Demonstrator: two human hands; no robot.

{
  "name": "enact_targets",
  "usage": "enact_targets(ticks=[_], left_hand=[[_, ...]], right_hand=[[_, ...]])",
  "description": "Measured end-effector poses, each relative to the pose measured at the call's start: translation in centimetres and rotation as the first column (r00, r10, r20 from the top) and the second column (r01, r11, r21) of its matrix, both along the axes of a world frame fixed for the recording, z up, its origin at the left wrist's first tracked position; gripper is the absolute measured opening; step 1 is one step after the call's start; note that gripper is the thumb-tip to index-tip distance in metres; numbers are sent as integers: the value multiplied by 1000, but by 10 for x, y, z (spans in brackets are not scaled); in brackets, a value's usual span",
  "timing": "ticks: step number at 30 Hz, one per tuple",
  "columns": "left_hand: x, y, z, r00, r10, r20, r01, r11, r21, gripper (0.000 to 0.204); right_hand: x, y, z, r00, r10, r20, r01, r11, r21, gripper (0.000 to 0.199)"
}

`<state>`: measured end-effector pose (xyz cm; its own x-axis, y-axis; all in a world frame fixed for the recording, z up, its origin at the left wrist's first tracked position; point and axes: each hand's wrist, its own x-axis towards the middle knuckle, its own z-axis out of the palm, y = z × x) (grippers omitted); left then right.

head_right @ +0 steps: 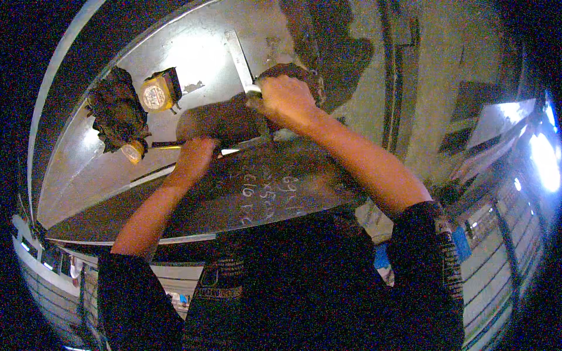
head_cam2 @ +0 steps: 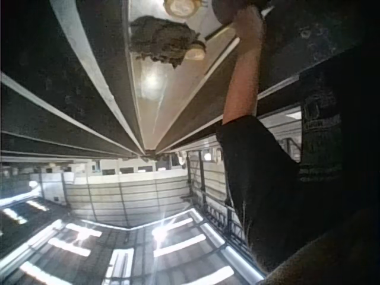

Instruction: The person measures and marks metal sheets using a tape measure, ruler, and white marker. They consult printed documents on the table, then draw lines and write numbers on the metal surface to prepare for cutting or assembly.

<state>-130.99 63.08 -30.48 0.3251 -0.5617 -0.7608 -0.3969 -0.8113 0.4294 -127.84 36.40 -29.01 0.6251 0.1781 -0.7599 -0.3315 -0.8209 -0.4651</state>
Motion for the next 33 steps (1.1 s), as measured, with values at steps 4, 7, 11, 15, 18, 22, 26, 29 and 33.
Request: enact_targets(ticks=[4, 7, 11, 15, 18, 22, 26, 29, 33], left_hand=[[4, 2, 2, 995, 19, -94, -22, 999, -32, 11], [5, 12, -6, 996, 38, -86, -47, 994, -95, 14], [23, 18, 10, 985, 149, -82, -144, 988, 63, 16], [33, 32, 31, 928, 258, 269, -208, 958, -199, 23], [15, 37, 29, 989, 69, 133, -64, 997, -45, 31], [1, 22, 29, 999, 19, -30, -19, 1000, 14, 36], [-3, 22, 16, 991, 124, -46, -125, 992, -21, 36], [-5, 23, 9, 987, 145, -73, -148, 988, -36, 36], [-9, 23, 2, 989, 141, 43, -135, 983, -124, 20]], right_hand=[[-4, 7, -7, 997, 34, 64, -27, 994, -103, 48], [-5, 4, -13, 994, 46, 102, -35, 994, -102, 43], [-2, 6, -17, 988, 93, 126, -73, 986, -149, 47], [-3, 7, -22, 986, 122, 110, -102, 980, -171, 51], [7, 13, -19, 986, 168, 10, -162, 964, -212, 51], [9, 11, -17, 992, 129, 6, -127, 978, -164, 49], [3, 5, -13, 982, 84, 167, -64, 990, -122, 50], [12, 11, -10, 998, 57, -9, -58, 988, -144, 51], [11, 8, -15, 996, 79, -49, -88, 977, -194, 51]])
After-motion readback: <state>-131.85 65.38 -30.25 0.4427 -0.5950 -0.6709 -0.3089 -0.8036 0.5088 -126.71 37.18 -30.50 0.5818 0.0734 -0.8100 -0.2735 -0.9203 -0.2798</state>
